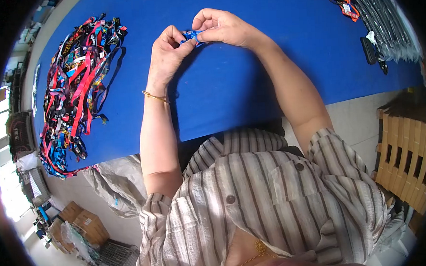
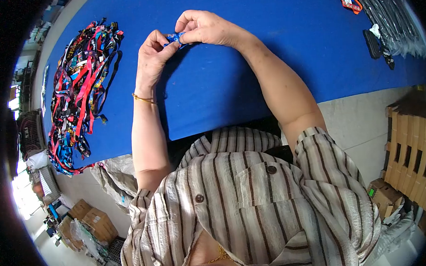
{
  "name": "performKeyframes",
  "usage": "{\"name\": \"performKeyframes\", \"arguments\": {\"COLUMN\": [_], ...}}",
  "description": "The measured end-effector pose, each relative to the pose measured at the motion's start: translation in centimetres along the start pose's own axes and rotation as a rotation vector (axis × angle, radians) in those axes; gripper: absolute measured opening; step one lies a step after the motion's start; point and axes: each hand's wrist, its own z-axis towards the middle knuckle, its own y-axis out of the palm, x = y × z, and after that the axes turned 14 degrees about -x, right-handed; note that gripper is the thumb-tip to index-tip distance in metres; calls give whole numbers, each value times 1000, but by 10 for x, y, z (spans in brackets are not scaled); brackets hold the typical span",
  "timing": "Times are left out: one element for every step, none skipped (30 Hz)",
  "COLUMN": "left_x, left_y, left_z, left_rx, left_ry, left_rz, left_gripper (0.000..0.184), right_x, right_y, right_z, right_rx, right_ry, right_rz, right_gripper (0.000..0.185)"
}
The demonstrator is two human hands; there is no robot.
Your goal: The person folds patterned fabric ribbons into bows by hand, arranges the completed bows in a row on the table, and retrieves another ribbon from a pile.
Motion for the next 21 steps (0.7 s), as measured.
{"name": "performKeyframes", "arguments": {"left_x": [-1, -5, -8, -9, -6, -2, 0, -3, -6, -9, -9, -9, -8, -6, -6, -6, -6, -6, -6, -7, -7], "left_y": [4, 9, 14, 19, 24, 28, 30, 31, 30, 29, 28, 29, 29, 30, 31, 32, 33, 33, 33, 32, 32], "left_z": [1, 1, 1, 1, 0, -1, 0, 1, 1, 2, 3, 3, 3, 4, 4, 4, 4, 4, 5, 5, 5], "left_rx": [57, 114, 172, 240, 276, 312, 348, 362, 370, 377, 383, 383, 379, 376, 373, 374, 375, 376, 372, 366, 361], "left_ry": [38, 76, 115, 143, 159, 175, 191, 246, 308, 371, 435, 441, 476, 510, 543, 551, 557, 562, 572, 582, 592], "left_rz": [53, 106, 158, 248, 369, 491, 613, 700, 757, 812, 866, 866, 901, 936, 970, 991, 1011, 1032, 1043, 1054, 1065], "left_gripper": [23, 24, 26, 25, 25, 26, 26, 24, 24, 23, 22, 22, 23, 23, 24, 25, 25, 26, 26, 25, 25], "right_x": [-1, -3, -3, -4, -4, -5, -5, -5, -4, -3, -2, -1, -1, -1, -1, -2, -2, -5, -9, -12, -13], "right_y": [1, 3, 4, 5, 6, 8, 9, 10, 10, 11, 11, 10, 8, 8, 8, 9, 10, 10, 9, 8, 7], "right_z": [0, 0, 0, 0, 0, 0, 0, 1, 2, 4, 5, 5, 6, 7, 8, 9, 9, 8, 6, 4, 3], "right_rx": [2, 4, 11, 17, 22, 25, 28, 31, 45, 60, 76, 97, 118, 139, 144, 148, 152, 140, 129, 118, 113], "right_ry": [23, 47, 53, 59, 66, 58, 50, 42, 37, 32, 28, 75, 122, 169, 199, 230, 261, 271, 281, 291, 308], "right_rz": [22, 44, 40, 36, 31, 65, 99, 133, 177, 221, 266, 367, 468, 570, 544, 517, 490, 483, 476, 469, 483], "right_gripper": [21, 20, 20, 19, 19, 20, 21, 21, 22, 22, 23, 23, 24, 25, 26, 27, 28, 28, 27, 27, 26]}}
